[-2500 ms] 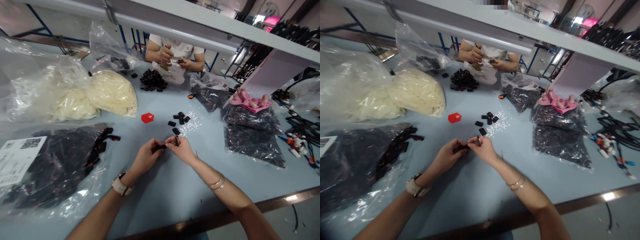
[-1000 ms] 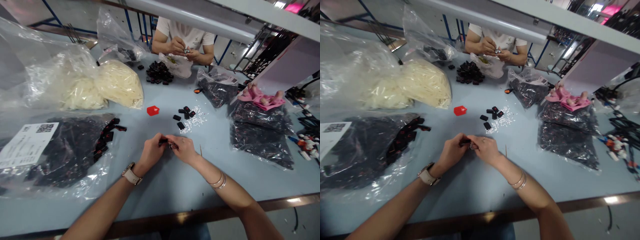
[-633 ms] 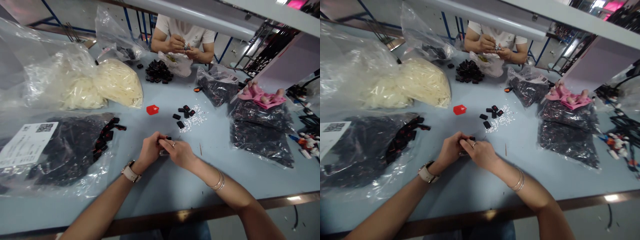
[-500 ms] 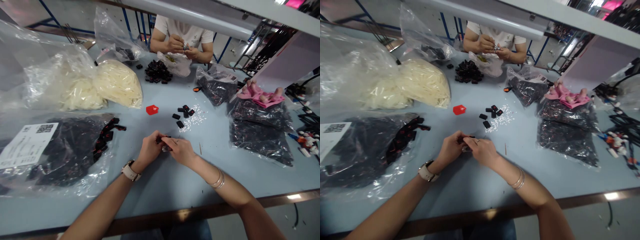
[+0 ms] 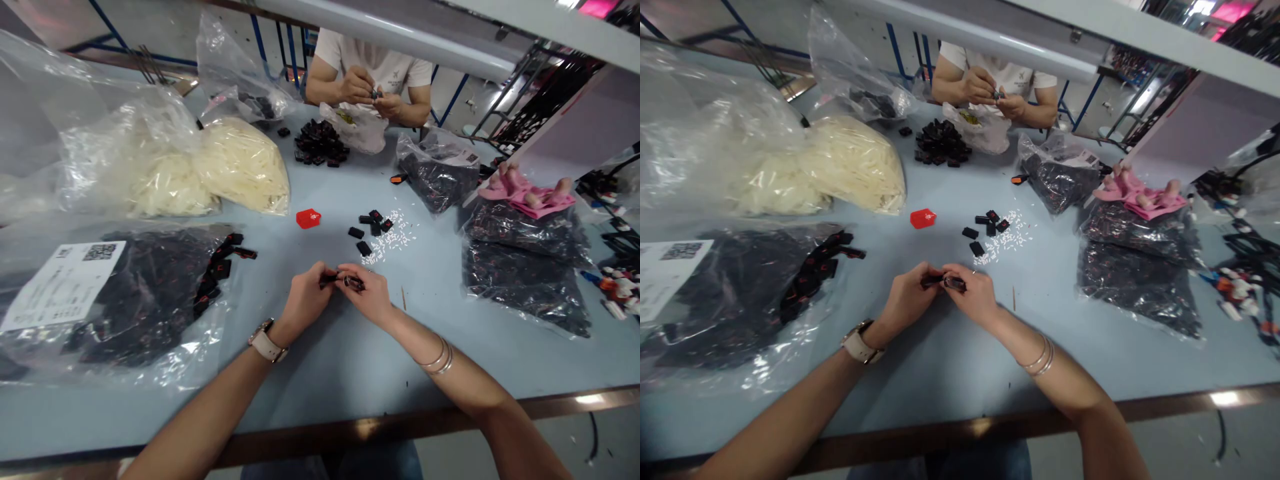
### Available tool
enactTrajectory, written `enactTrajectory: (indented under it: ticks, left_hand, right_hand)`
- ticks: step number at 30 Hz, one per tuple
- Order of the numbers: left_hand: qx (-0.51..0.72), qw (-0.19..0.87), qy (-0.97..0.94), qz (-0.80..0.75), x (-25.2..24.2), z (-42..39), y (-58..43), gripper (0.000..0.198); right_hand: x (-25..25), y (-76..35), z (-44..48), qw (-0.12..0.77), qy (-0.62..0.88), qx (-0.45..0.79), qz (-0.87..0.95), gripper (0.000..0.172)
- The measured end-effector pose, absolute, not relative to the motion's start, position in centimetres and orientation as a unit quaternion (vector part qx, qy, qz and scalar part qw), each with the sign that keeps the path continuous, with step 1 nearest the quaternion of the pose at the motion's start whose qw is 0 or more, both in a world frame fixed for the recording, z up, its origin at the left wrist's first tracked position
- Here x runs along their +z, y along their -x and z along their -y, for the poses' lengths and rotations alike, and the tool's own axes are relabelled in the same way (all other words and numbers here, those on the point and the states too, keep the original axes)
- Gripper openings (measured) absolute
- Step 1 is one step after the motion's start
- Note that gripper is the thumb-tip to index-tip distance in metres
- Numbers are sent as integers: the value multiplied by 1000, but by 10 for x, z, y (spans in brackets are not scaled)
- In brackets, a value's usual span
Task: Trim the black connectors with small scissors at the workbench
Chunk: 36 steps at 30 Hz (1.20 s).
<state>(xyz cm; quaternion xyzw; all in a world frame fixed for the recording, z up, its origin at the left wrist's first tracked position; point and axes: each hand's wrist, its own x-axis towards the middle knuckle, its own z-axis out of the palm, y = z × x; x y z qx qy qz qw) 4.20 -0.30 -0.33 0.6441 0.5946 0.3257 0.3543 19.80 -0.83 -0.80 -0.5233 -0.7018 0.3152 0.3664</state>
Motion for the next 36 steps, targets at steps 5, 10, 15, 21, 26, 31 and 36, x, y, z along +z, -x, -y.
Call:
enactTrajectory:
  ticks: [5,10,15,21,26,31,36]
  left_hand:
    - [318,344,-656,-592,-4,4,-43,9]
    - [317,343,-659,-590,-4,6,-44,11]
    - [317,345,-658,-589,-2,6,-44,5]
    - [344,372,-638,-580,-9,4,-43,7]
    - [347,361,-639,-584,-11,3,-43,7]
    - [368,368,-627,-579,-8,4,-44,3]
    - [377,390,-618,-569,-7,4,-44,6]
  right_hand:
    - [-5,-195,6,358,545,328,684,24]
    - [0,-192,9,364,548,326,679,25]
    - [1,-192,9,380,554,333,662,23]
    - [-4,-195,4,438,527,435,584,12]
    - [-4,-193,3,430,534,415,598,10]
    - [-2,-203,-8,461,579,392,546,22]
    - [20,-233,-24,272,580,413,647,16]
